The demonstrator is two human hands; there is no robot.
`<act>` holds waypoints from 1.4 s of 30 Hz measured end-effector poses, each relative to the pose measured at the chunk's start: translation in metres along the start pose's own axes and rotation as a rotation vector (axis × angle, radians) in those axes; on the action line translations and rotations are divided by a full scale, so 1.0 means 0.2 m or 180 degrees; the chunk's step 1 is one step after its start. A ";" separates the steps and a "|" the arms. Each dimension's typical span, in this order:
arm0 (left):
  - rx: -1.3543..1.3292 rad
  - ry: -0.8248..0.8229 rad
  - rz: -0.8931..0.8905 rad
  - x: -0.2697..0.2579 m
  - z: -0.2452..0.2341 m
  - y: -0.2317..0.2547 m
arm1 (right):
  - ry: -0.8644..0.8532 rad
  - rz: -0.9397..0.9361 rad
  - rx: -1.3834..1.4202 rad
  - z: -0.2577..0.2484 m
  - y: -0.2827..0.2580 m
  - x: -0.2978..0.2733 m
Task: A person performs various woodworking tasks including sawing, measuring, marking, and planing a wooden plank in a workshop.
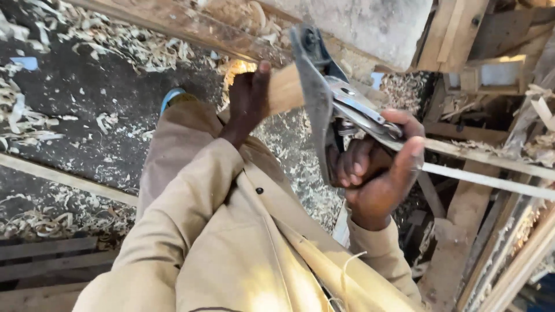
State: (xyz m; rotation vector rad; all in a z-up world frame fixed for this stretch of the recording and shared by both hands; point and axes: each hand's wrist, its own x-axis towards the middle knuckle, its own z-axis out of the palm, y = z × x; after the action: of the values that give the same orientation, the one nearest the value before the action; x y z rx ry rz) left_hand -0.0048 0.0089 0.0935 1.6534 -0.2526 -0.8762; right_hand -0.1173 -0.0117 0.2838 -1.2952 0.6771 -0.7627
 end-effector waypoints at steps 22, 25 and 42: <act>-0.0567 0.0036 0.1088 0.18 0.13 -0.30 | 0.0101 -0.0469 -0.1438 -0.03 0.05 0.17; -0.1074 -0.0037 0.0696 0.18 0.08 -0.19 | -0.0319 -0.0339 -0.1471 0.01 0.02 0.21; -0.0381 0.0481 -0.0074 0.00 -0.01 -0.09 | -0.0587 -0.0963 -0.1035 0.10 -0.19 0.53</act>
State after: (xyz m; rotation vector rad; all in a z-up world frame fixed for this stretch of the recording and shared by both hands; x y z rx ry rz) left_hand -0.0085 0.0147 0.0776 1.6042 -0.0756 -0.7646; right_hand -0.0432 -0.0897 0.3229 -1.7699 0.4727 -0.7842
